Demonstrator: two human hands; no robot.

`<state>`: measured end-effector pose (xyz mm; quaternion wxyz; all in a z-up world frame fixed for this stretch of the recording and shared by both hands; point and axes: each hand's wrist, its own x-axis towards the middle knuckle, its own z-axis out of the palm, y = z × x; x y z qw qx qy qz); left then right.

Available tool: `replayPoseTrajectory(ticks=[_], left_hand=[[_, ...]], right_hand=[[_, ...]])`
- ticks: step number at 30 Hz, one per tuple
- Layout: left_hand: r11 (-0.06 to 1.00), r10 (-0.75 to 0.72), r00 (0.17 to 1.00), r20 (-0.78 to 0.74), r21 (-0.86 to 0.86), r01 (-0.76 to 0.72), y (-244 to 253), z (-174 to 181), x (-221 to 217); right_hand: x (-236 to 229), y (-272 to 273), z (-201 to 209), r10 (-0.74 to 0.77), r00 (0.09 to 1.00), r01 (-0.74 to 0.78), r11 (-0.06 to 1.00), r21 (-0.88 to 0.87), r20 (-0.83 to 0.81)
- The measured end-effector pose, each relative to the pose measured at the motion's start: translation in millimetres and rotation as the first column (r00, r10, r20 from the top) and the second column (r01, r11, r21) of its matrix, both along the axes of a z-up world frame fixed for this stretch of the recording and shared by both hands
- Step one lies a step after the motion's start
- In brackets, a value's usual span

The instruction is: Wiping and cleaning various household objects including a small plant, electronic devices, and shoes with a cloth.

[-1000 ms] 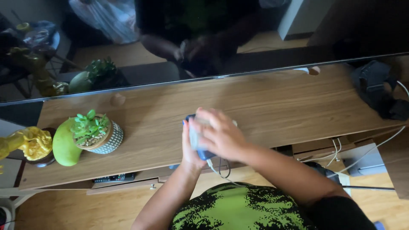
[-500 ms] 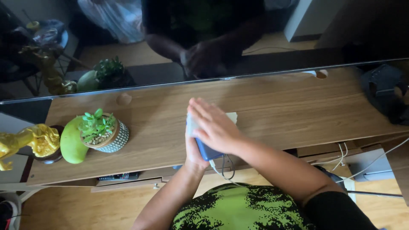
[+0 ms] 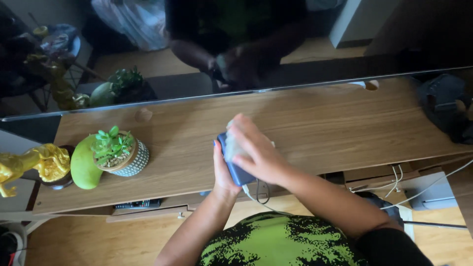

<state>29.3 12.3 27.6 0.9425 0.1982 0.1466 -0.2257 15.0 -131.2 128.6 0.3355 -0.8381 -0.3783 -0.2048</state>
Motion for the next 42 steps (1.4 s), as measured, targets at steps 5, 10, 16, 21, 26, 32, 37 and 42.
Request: replayPoseTrajectory(ticks=[5,10,16,21,26,32,37,42], left_hand=[[0.988,0.071,0.936,0.345,0.105,-0.114,-16,66,-29],[0.948,0.048,0.728,0.683,0.198,-0.249,-28,56,-40],[0.922,-0.192,0.602,0.775,0.352,-0.160,-23,14,-39],[0.834,-0.349,0.490,0.799,0.503,-0.226,-39,-8,-39],[0.788,-0.404,0.244,0.881,0.471,-0.397,-63,42,-51],[0.825,-0.239,0.349,0.906,0.379,-0.420,-112,54,-77],[0.950,-0.052,0.711,0.701,0.255,-0.181,-136,101,-92],[0.953,0.268,0.756,0.598,-0.051,-0.297,-156,72,-92]], right_hand=[[-25,3,-7,0.116,0.785,0.256,0.833,0.490,-0.609],[-29,-9,-9,0.079,0.729,0.463,0.676,0.574,-0.680],[-47,-36,-4,-0.020,0.816,0.452,0.644,0.617,-0.577],[-70,-65,72,0.042,0.989,-0.035,0.998,0.046,-0.145],[-67,-91,16,-0.135,0.982,0.149,0.984,0.101,-0.135],[-74,-120,19,0.207,0.921,0.098,0.697,0.711,-0.329],[-82,-146,47,0.362,0.894,0.040,0.523,0.851,-0.264],[-108,-165,42,0.463,0.809,0.046,0.564,0.824,-0.362]])
